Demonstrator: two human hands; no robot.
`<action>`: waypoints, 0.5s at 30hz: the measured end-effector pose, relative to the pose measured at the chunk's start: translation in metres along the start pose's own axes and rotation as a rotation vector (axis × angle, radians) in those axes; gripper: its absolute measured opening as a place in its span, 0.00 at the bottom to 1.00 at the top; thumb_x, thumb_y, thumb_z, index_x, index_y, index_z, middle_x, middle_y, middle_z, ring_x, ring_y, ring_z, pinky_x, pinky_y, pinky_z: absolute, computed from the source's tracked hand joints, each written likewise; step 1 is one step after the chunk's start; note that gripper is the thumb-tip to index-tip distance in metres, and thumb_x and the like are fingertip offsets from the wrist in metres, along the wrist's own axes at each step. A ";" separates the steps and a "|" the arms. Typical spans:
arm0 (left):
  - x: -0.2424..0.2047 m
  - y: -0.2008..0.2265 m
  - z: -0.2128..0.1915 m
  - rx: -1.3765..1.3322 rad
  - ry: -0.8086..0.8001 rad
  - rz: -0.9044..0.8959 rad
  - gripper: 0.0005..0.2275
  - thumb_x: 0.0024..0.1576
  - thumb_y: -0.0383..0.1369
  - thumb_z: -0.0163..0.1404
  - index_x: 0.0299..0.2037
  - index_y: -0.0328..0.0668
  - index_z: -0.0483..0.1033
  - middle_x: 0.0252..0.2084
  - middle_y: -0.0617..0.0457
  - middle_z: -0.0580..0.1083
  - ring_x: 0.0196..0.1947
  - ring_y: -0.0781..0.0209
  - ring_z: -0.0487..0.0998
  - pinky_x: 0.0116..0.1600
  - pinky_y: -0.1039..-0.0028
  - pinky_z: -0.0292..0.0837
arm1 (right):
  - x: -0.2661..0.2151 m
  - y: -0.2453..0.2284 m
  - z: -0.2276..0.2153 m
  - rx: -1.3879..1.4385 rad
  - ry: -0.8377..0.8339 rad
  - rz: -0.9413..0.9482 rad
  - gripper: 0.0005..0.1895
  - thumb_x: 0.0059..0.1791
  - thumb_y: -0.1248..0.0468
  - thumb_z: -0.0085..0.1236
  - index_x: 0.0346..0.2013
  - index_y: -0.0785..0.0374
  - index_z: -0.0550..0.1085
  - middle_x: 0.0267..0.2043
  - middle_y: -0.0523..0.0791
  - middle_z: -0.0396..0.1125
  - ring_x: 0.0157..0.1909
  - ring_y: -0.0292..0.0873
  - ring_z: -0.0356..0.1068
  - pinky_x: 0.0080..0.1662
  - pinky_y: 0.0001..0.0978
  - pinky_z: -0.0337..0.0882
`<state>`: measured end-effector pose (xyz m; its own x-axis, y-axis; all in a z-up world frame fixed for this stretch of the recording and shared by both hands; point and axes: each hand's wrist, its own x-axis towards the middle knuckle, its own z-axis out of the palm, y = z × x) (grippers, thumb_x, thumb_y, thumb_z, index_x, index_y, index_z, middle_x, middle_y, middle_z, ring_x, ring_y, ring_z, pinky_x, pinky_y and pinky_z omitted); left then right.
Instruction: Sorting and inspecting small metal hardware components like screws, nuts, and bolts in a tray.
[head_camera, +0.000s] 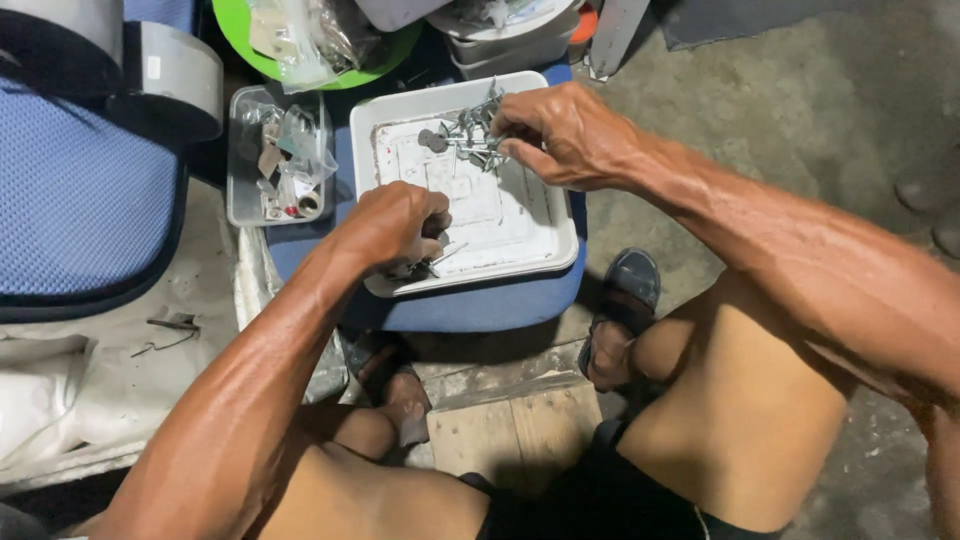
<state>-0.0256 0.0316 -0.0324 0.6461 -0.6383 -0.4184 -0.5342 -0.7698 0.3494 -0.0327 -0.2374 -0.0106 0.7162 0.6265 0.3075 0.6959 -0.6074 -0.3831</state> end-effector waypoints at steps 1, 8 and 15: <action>0.001 0.000 0.003 0.006 -0.002 0.004 0.09 0.51 0.32 0.65 0.36 0.47 0.77 0.30 0.53 0.78 0.31 0.55 0.75 0.34 0.64 0.67 | -0.001 0.000 0.001 -0.001 0.006 0.004 0.05 0.55 0.69 0.51 0.39 0.68 0.74 0.34 0.50 0.72 0.30 0.46 0.71 0.33 0.36 0.72; 0.006 -0.004 0.012 0.040 0.025 0.021 0.02 0.59 0.28 0.59 0.38 0.44 0.78 0.24 0.58 0.72 0.19 0.67 0.69 0.24 0.78 0.68 | 0.000 -0.004 -0.004 0.049 -0.007 0.011 0.05 0.54 0.70 0.51 0.40 0.69 0.74 0.36 0.52 0.74 0.34 0.47 0.73 0.34 0.36 0.74; 0.009 -0.018 0.005 -0.799 0.366 -0.126 0.04 0.53 0.24 0.55 0.35 0.39 0.83 0.26 0.44 0.80 0.21 0.57 0.81 0.30 0.69 0.79 | 0.002 -0.017 -0.016 0.551 -0.065 0.218 0.04 0.52 0.71 0.56 0.41 0.66 0.76 0.31 0.52 0.73 0.33 0.47 0.73 0.40 0.41 0.76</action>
<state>-0.0129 0.0401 -0.0468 0.8812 -0.4033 -0.2468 0.0041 -0.5155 0.8569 -0.0422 -0.2335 0.0108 0.8226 0.5550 0.1237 0.3906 -0.3934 -0.8323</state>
